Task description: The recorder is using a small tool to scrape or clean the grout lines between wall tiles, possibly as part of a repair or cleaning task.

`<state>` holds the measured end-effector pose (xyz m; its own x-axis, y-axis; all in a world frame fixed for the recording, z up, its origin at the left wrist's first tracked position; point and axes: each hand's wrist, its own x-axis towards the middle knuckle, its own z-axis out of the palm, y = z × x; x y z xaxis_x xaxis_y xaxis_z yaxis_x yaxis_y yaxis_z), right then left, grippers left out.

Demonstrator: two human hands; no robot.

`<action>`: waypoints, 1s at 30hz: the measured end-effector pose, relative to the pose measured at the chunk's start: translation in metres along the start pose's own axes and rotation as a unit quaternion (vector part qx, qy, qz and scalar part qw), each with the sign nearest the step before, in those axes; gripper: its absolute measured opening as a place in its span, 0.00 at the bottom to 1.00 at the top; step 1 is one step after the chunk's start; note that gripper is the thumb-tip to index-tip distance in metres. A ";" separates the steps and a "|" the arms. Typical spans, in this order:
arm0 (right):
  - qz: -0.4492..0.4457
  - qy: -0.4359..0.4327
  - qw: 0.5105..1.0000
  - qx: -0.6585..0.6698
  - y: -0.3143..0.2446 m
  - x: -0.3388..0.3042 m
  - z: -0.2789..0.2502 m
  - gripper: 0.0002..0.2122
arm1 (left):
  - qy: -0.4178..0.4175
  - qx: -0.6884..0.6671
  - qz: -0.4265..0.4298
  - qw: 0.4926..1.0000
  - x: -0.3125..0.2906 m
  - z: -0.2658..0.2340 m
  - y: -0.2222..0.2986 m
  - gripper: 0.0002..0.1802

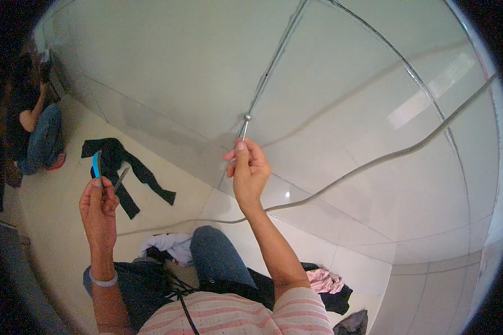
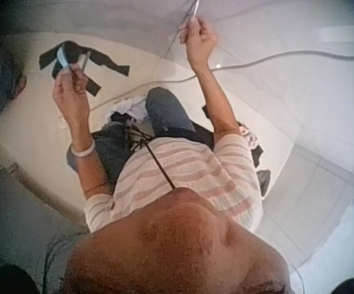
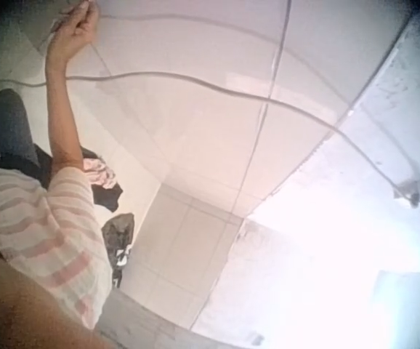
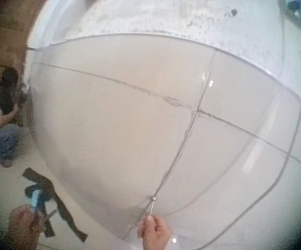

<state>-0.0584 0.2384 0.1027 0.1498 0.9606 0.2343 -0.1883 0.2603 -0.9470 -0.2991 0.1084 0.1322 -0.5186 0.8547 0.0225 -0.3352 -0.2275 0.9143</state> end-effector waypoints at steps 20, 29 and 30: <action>-0.122 0.018 0.992 0.019 -0.062 0.023 0.031 0.11 | -0.004 -0.018 0.010 1.000 -0.008 -0.011 0.000 0.12; -0.131 0.022 0.991 0.013 -0.071 0.007 0.022 0.11 | 0.003 0.001 0.014 1.000 -0.008 -0.013 0.004 0.12; -0.089 0.023 0.996 0.002 -0.058 -0.001 0.019 0.11 | 0.010 0.001 0.010 1.000 -0.007 -0.015 0.004 0.12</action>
<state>-0.0659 0.2241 0.1617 0.2248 0.8939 0.3877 -0.1596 0.4263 -0.8904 -0.3081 0.0943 0.1298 -0.5403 0.8408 0.0323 -0.3230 -0.2427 0.9147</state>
